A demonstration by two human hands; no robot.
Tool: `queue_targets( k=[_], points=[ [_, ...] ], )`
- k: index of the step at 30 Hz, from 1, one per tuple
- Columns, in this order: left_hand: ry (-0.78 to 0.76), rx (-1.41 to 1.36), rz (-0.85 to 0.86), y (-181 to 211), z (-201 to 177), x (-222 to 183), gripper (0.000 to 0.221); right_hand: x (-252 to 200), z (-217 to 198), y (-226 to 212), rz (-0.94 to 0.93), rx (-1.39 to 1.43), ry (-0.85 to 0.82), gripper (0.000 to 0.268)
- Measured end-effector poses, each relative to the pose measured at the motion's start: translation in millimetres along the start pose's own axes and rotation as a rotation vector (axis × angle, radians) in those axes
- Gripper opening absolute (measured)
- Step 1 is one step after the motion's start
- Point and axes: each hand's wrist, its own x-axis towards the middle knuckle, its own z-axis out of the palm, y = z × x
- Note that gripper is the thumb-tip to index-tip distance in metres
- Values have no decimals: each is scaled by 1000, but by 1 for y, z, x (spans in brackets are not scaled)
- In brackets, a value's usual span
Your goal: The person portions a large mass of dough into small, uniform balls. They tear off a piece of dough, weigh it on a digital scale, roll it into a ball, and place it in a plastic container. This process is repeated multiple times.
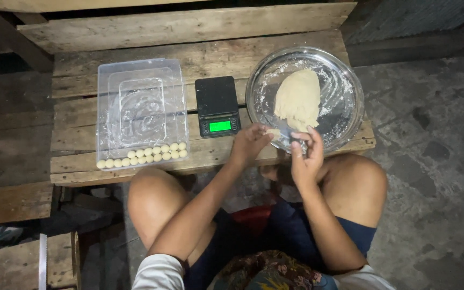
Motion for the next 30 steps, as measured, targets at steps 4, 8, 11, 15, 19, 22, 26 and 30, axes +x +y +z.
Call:
queue_targets(
  k=[4,8,11,15,19,22,26,30],
  points=[
    [14,141,186,43,-8,-32,31,1,0,3,94,44,-97,71],
    [-46,161,164,37,-7,-30,31,-1,-1,5,329,61,-210,38],
    [-65,100,99,32,-2,-31,35,-5,2,12,501,2,-106,18],
    [-134,23,58,40,-4,-35,37,-5,10,7,535,156,-38,12],
    [-78,207,56,57,-12,-43,26,-9,12,8,602,244,-49,14],
    [-56,358,87,26,-14,-17,27,-12,17,13,604,388,-60,35],
    [-56,308,70,36,-8,-25,27,-26,24,43,607,334,-65,29],
    [-47,289,-52,26,-4,-17,25,-29,25,51,638,316,-18,22]
  ],
)
